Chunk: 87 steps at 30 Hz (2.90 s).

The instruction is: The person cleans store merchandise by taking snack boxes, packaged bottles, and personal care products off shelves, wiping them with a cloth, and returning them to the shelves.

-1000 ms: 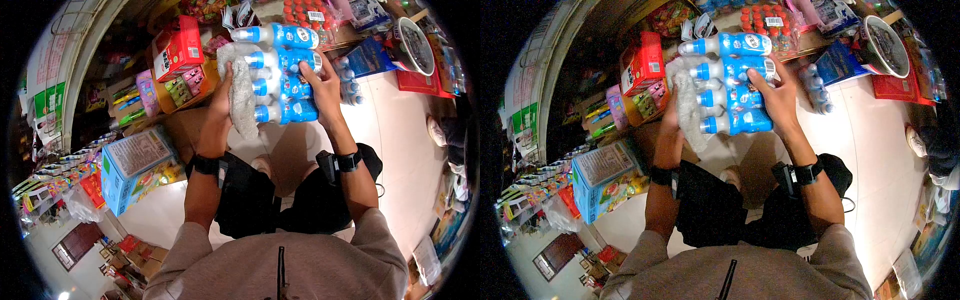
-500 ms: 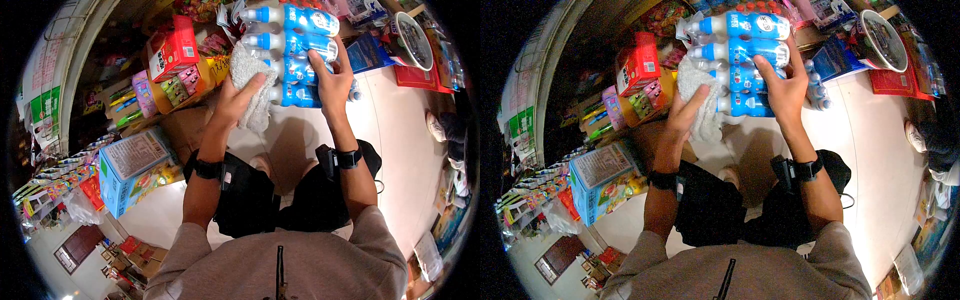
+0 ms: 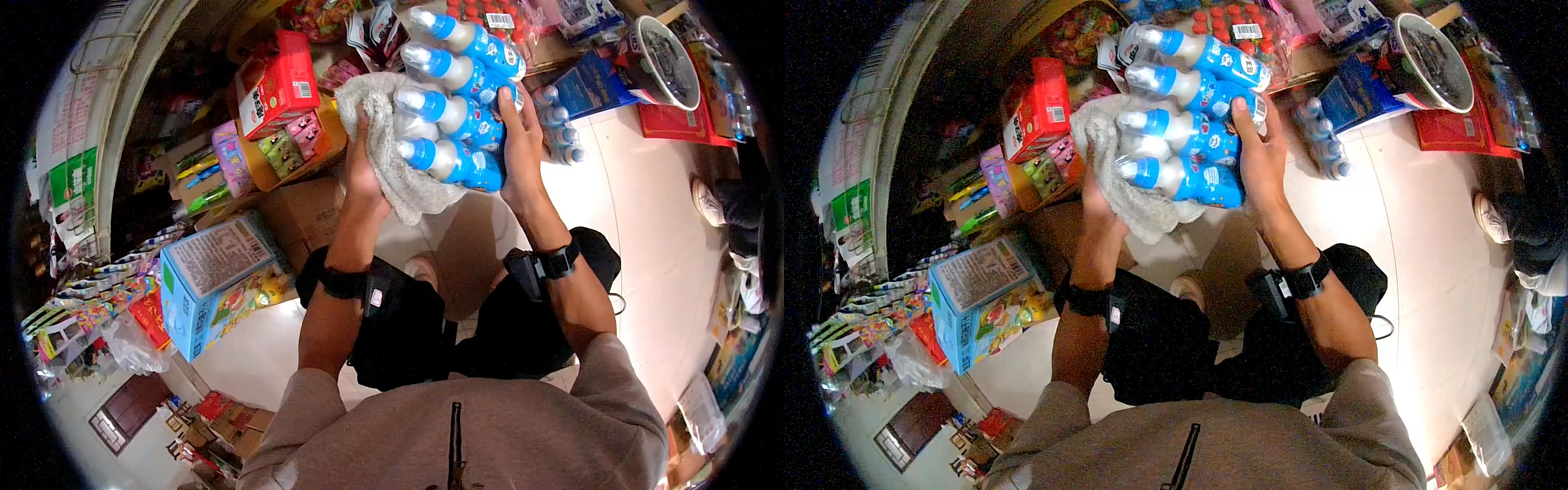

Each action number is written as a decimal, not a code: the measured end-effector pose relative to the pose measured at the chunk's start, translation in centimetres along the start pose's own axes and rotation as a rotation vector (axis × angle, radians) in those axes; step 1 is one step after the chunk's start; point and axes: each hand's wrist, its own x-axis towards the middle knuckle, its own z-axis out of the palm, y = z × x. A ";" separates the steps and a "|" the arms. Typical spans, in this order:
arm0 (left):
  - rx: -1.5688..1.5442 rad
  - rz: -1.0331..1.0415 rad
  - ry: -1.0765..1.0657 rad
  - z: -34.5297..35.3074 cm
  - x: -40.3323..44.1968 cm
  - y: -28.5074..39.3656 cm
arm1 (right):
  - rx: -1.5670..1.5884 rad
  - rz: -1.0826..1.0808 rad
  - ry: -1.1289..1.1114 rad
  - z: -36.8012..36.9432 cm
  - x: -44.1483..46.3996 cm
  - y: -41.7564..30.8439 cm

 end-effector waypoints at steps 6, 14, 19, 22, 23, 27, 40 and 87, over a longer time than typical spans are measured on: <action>0.113 -0.094 0.130 2.0 -2.2 -1.0 | -0.141 -0.152 -0.027 0.1 0.4 0.8; 0.120 -0.087 -0.029 1.2 -2.2 -2.7 | -0.166 -0.140 -0.139 0.0 0.1 1.1; 0.129 -0.090 -0.025 1.6 -2.8 -3.2 | -0.637 -0.392 -0.153 0.9 -0.7 0.0; 0.133 -0.078 -0.003 1.4 -2.5 -3.3 | -0.614 -0.363 -0.078 1.9 -1.8 -0.7; 0.131 -0.070 0.012 1.2 -2.2 -3.2 | -0.546 -0.316 -0.097 2.0 -1.9 -0.6; 0.136 -0.049 0.067 0.5 -1.5 -2.6 | -0.788 -0.624 -0.194 1.7 -1.5 -0.7; 0.438 0.172 0.342 -1.5 0.9 -2.5 | -0.424 -0.177 -0.458 2.0 -4.7 -3.3; 0.388 -0.824 -0.147 -1.8 0.7 -7.7 | -1.617 -0.155 -0.165 -18.6 10.0 6.3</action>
